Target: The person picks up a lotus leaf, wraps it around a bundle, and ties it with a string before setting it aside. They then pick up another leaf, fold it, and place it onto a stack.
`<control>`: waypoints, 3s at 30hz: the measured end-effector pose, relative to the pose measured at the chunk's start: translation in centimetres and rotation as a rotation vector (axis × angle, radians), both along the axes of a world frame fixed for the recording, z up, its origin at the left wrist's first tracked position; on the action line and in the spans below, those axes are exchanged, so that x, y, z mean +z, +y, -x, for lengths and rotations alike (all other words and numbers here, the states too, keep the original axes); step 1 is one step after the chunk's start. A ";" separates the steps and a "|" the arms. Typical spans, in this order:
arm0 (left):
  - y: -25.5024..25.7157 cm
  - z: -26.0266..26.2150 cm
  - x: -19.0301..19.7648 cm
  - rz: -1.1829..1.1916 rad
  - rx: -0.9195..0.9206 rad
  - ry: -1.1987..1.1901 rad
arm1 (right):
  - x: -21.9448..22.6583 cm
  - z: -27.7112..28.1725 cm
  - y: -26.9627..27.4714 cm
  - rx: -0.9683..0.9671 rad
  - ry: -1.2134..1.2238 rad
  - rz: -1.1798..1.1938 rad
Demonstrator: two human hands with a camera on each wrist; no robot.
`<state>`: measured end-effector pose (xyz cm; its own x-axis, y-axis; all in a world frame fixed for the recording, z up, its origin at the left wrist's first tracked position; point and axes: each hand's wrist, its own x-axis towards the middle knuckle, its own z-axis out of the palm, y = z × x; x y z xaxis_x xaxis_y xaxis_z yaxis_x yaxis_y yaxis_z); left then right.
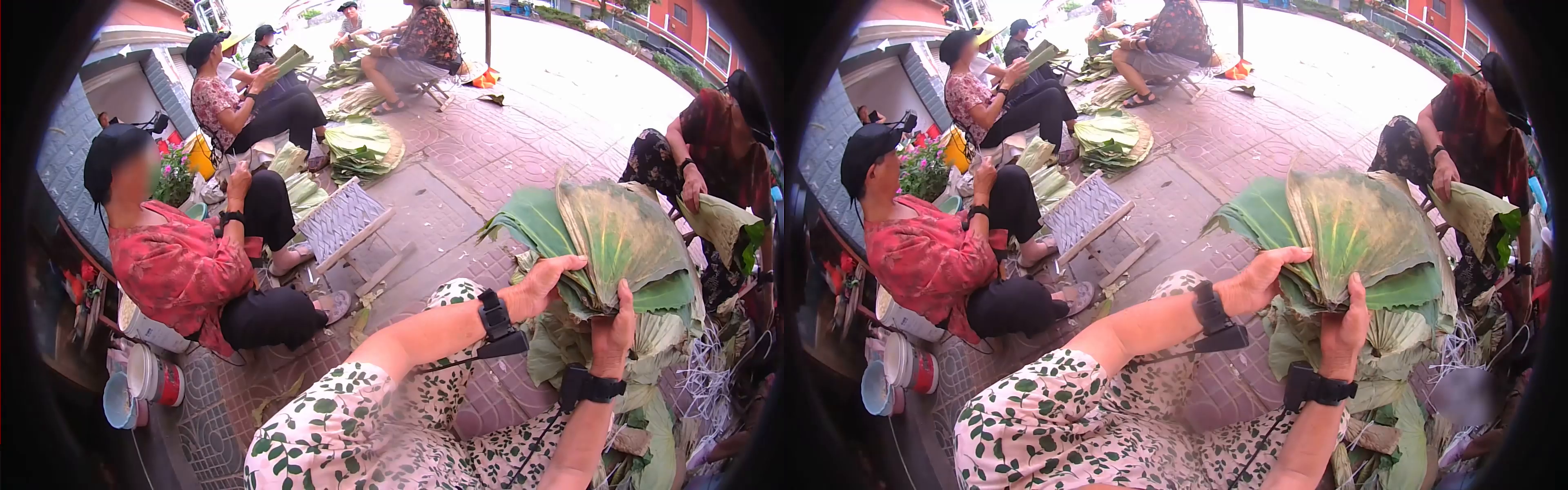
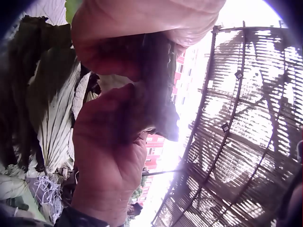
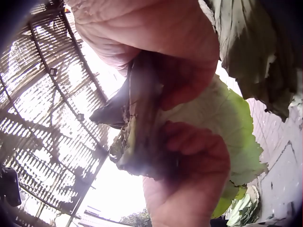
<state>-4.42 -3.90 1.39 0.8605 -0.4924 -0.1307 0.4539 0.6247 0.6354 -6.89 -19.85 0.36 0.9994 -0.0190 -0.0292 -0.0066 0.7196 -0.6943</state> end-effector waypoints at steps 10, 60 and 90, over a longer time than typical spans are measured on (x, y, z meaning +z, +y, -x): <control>0.3 0.2 0.0 0.000 0.013 -0.041 | -0.8 -0.4 0.1 -0.009 0.004 0.000; -0.2 -0.5 -1.9 -0.130 0.055 -0.028 | 0.2 -1.2 -1.7 -0.303 -0.037 0.065; 0.4 0.3 -1.0 -0.252 -0.072 -0.144 | 1.9 1.1 -3.1 -0.490 -0.128 0.148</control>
